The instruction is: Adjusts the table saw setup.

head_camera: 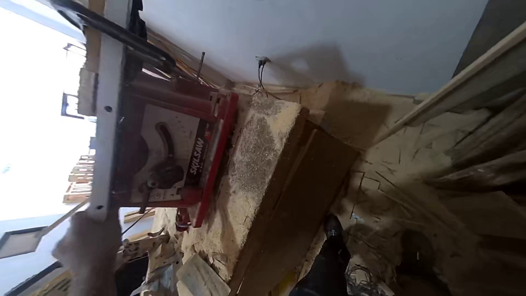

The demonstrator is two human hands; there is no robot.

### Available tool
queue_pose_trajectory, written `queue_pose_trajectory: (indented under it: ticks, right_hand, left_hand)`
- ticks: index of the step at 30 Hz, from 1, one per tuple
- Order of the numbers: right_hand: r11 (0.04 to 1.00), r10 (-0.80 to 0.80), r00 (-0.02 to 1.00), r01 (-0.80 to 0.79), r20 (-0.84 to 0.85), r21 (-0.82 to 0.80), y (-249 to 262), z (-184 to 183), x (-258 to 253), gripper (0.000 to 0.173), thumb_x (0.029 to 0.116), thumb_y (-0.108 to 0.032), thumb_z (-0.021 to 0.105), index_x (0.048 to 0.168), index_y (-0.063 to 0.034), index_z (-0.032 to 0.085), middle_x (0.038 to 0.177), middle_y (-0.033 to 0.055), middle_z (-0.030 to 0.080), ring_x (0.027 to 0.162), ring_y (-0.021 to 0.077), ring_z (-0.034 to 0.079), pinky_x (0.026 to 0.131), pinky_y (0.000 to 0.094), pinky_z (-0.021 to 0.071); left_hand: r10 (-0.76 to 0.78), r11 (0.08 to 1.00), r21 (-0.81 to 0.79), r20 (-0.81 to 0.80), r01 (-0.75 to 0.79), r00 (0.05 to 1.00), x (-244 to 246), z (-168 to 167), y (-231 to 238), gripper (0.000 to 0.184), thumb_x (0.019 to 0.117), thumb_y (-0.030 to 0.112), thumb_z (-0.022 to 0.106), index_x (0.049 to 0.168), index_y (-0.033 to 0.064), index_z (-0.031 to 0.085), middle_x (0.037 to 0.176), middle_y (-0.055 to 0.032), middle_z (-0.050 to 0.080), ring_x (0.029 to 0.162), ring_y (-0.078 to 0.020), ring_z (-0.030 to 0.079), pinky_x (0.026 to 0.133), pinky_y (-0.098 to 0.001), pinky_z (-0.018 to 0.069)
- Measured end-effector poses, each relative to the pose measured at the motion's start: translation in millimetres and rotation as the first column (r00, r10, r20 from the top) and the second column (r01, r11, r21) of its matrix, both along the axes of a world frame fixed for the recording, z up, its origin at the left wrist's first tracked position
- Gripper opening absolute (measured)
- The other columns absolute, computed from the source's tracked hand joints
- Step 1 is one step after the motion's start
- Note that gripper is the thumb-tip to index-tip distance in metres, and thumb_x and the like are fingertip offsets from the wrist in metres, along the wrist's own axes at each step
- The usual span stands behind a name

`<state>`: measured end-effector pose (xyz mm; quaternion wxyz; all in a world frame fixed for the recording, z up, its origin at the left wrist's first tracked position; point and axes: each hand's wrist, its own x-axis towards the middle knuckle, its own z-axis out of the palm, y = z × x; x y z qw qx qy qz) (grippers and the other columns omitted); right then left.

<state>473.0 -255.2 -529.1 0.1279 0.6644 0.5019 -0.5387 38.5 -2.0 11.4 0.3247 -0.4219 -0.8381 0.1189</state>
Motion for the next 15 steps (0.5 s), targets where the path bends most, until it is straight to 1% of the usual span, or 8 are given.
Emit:
queue_pose_trajectory:
  ticks: [3,5,6,8,10,13,14,15]
  right_hand:
    - [0.999,-0.037,0.999,0.038,0.023,-0.035,21,17,1,0.063,0.0988,-0.054,0.047,0.123,0.0004,0.068,0.129,0.0272,0.065,0.124,0.0461,0.060,0.101,0.0692,0.0444]
    - [0.999,-0.012,0.999,0.011,0.041,0.036,12,1,-4,0.063,0.0957,-0.056,0.045,0.117,-0.0023,0.069,0.123,0.0248,0.069,0.118,0.0455,0.064,0.096,0.0697,0.0467]
    - [0.999,-0.001,1.000,0.000,0.006,0.033,9,-3,-6,0.062,0.0981,-0.055,0.044,0.119,-0.0015,0.069,0.123,0.0263,0.068,0.119,0.0472,0.063,0.097,0.0713,0.0462]
    - [0.999,-0.048,0.999,0.048,-0.016,0.010,5,-6,-4,0.063,0.0974,-0.057,0.044,0.119,-0.0035,0.070,0.124,0.0252,0.068,0.119,0.0460,0.064,0.097,0.0718,0.0467]
    - [0.993,-0.108,0.994,0.108,-0.004,-0.036,21,14,6,0.061,0.0972,-0.057,0.048,0.126,-0.0079,0.070,0.132,0.0193,0.067,0.126,0.0397,0.061,0.104,0.0660,0.0441]
    - [0.974,-0.099,0.993,0.085,0.062,0.208,-6,-11,1,0.055,0.0989,-0.052,0.051,0.125,-0.0065,0.069,0.126,0.0207,0.068,0.121,0.0411,0.063,0.100,0.0658,0.0466]
    - [0.926,-0.067,0.990,0.014,0.127,0.378,-24,-27,1,0.059,0.0991,-0.061,0.044,0.117,-0.0117,0.072,0.116,0.0149,0.072,0.110,0.0358,0.067,0.094,0.0625,0.0512]
    - [0.677,-0.183,0.964,-0.019,0.193,0.736,-45,-69,-5,0.063,0.0953,-0.066,0.038,0.093,-0.0153,0.076,0.088,0.0111,0.075,0.082,0.0332,0.071,0.071,0.0617,0.0543]
  left_hand:
    - [0.008,1.000,-0.004,-0.005,-0.008,1.000,1,-26,-9,0.063,0.1017,0.055,0.053,0.125,-0.0034,0.061,0.098,-0.0305,0.069,0.092,-0.0512,0.069,0.079,-0.0716,0.0504]
    - [-0.039,0.998,-0.043,-0.025,0.038,0.999,-1,-16,-13,0.061,0.1010,0.053,0.056,0.121,-0.0046,0.062,0.093,-0.0316,0.069,0.089,-0.0532,0.068,0.076,-0.0734,0.0490]
    - [-0.055,0.997,-0.063,-0.025,0.053,0.998,-2,-9,-12,0.061,0.1009,0.052,0.058,0.120,-0.0055,0.062,0.094,-0.0326,0.068,0.089,-0.0540,0.068,0.077,-0.0741,0.0483]
    - [-0.016,0.998,-0.064,-0.007,0.016,1.000,-3,4,-2,0.063,0.1000,0.053,0.059,0.125,-0.0052,0.061,0.102,-0.0335,0.068,0.097,-0.0543,0.067,0.083,-0.0747,0.0476]
    - [0.012,1.000,-0.016,-0.006,-0.012,1.000,-5,11,4,0.062,0.0985,0.051,0.061,0.128,-0.0035,0.060,0.107,-0.0335,0.068,0.103,-0.0538,0.066,0.088,-0.0739,0.0465]
    - [0.031,0.998,0.046,0.015,-0.031,0.999,10,1,4,0.062,0.0985,0.050,0.062,0.129,-0.0041,0.061,0.111,-0.0334,0.067,0.106,-0.0524,0.065,0.091,-0.0718,0.0461]
    - [0.016,0.999,0.041,0.008,-0.016,1.000,17,-9,-2,0.060,0.0993,0.048,0.061,0.128,-0.0052,0.062,0.108,-0.0330,0.068,0.103,-0.0527,0.067,0.088,-0.0723,0.0473]
    - [-0.016,0.999,0.032,-0.023,0.017,1.000,19,-20,-6,0.057,0.1005,0.046,0.059,0.125,-0.0057,0.064,0.102,-0.0318,0.070,0.096,-0.0517,0.069,0.083,-0.0717,0.0497]
